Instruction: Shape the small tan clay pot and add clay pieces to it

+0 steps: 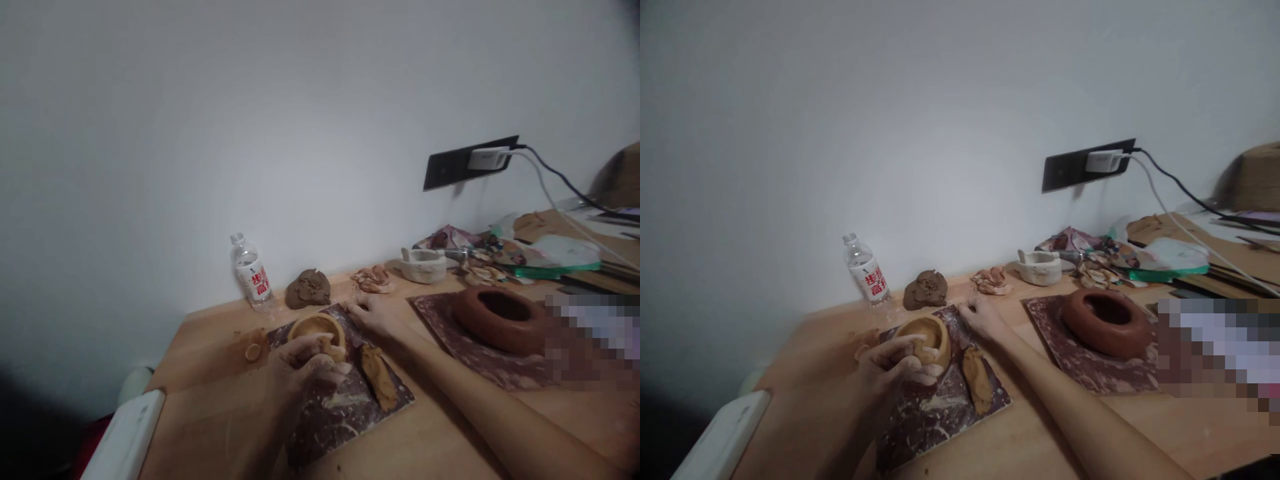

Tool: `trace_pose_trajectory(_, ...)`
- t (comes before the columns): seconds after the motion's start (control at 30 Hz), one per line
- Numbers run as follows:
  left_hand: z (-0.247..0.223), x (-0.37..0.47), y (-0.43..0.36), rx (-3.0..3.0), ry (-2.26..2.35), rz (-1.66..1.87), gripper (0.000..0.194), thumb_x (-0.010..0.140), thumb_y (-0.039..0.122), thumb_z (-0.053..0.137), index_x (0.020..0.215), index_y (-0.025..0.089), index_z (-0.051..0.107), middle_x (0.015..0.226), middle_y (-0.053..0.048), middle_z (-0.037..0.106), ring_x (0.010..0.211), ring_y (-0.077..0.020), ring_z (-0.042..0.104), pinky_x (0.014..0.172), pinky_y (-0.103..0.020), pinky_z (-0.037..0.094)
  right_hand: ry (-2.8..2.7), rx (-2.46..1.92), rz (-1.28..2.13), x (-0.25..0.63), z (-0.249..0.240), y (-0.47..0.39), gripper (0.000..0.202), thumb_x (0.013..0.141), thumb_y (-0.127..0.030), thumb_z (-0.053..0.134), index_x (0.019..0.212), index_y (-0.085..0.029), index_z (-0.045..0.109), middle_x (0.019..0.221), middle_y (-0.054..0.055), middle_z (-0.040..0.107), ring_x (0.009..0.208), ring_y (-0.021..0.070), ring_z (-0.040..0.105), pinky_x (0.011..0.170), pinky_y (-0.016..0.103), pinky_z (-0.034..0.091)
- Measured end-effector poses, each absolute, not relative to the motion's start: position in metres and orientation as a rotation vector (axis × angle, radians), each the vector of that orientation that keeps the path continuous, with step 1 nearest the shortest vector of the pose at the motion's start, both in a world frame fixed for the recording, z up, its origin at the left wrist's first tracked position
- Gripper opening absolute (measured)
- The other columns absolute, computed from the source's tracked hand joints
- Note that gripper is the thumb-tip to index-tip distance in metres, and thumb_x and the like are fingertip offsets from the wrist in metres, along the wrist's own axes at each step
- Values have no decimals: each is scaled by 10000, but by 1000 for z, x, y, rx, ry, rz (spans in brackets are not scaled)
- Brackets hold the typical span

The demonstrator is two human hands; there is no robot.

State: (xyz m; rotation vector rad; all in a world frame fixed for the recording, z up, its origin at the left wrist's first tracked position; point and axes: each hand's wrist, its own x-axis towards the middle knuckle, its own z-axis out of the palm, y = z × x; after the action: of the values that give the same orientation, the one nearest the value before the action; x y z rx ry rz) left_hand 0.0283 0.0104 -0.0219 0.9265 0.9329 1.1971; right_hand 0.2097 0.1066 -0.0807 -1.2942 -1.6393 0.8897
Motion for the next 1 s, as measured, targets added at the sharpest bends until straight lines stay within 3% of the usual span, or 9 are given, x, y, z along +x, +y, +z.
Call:
trace_pose_trajectory(0.23,-19,27,10,948,974,1174,416,511,328,883,843,123,739,722,-99,769,570,-225,723,496,-252,568,-1765,-1282,1009,214,-88,113,266,698,-319,479,504,-212,333,486,-56,307,463,84,272,446,236,193)
trace_pose_trajectory(0.63,-20,27,10,955,970,1175,403,518,339,878,827,122,736,721,-106,768,576,-230,723,496,-258,564,-1677,-1323,978,212,-87,113,267,741,-360,431,532,-213,356,496,-42,332,480,97,290,447,229,217)
trace_pose_trajectory(0.83,-22,26,11,955,964,1166,420,511,360,881,829,120,746,720,-109,767,556,-219,717,500,-253,566,-1645,-1327,974,216,-76,105,276,715,-371,533,548,-206,389,527,-35,388,512,104,345,477,235,264)
trace_pose_trajectory(1.0,-21,27,11,956,952,1181,420,511,355,882,840,131,748,725,-97,769,574,-223,722,523,-271,582,-1630,-1328,1032,219,-75,107,305,738,-380,514,512,-197,424,496,-26,411,490,106,349,468,242,263)
